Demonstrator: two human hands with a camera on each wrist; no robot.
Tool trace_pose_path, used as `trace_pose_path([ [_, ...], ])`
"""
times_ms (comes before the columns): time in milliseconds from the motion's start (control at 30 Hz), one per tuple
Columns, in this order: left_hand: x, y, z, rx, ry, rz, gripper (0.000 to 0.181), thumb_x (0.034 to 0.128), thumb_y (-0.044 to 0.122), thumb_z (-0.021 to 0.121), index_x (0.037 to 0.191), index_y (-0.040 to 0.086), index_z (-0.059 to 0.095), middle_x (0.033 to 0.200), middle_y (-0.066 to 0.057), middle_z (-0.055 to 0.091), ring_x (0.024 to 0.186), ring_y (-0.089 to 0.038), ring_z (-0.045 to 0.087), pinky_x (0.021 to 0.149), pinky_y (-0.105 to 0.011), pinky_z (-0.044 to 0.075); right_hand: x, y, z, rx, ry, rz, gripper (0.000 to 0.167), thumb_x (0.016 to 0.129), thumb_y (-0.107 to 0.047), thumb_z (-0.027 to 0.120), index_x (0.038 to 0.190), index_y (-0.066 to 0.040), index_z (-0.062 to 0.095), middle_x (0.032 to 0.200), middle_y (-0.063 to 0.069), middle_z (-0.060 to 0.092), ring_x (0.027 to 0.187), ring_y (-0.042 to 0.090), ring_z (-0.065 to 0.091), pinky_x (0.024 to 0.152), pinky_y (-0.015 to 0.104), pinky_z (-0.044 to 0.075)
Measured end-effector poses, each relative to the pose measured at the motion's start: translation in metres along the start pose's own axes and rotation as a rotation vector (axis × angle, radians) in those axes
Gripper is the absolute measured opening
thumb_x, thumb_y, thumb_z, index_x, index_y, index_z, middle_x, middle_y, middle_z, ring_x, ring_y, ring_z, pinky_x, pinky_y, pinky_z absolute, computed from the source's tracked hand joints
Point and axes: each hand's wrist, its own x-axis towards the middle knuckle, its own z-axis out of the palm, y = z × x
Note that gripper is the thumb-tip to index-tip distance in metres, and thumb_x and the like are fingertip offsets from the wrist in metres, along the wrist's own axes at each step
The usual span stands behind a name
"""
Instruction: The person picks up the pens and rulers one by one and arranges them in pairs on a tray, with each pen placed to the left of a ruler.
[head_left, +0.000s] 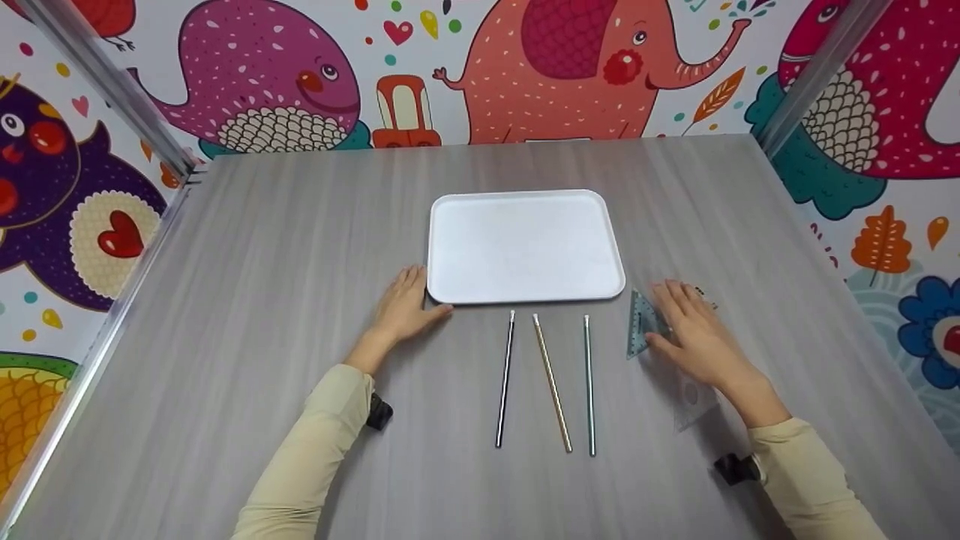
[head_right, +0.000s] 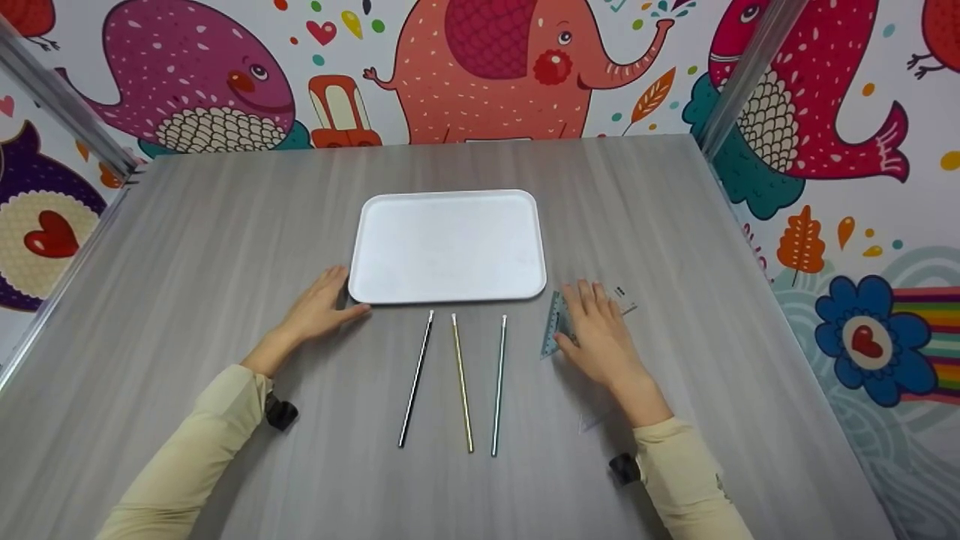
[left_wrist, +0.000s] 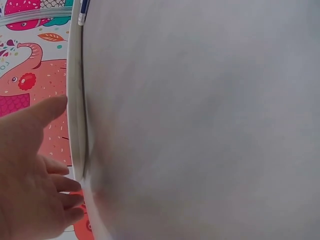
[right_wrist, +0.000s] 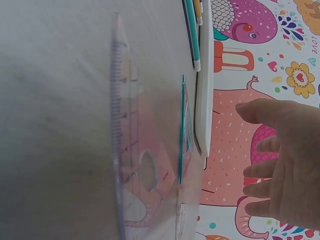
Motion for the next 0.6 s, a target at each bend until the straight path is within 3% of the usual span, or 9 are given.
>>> trace_pose_path([
  [233, 0.001, 0.000, 0.002, -0.015, 0.025, 0.024, 0.077, 0.0858, 0.039, 0.058, 0.135, -0.012, 0.028, 0.139, -0.031, 0.027, 0.132, -0.041, 0.021, 0.109, -0.047, 0.017, 0.000, -0.002, 0.000, 0.001, 0.001, -0.012, 0.070, 0.085, -0.023, 0.062, 0.138, 0.006, 0.028, 0.139, 0.033, 0.025, 0.128, 0.050, 0.018, 0.099, 0.064, 0.019],
  [600, 0.002, 0.000, 0.006, -0.040, 0.056, -0.002, 0.070, 0.0876, 0.034, 0.057, 0.135, -0.010, 0.031, 0.139, -0.029, 0.031, 0.132, -0.038, 0.023, 0.108, -0.047, 0.019, 0.000, -0.014, 0.002, -0.029, -0.017, -0.010, 0.072, 0.085, -0.025, 0.062, 0.139, 0.005, 0.025, 0.140, 0.031, 0.026, 0.129, 0.046, 0.022, 0.101, 0.062, 0.019],
])
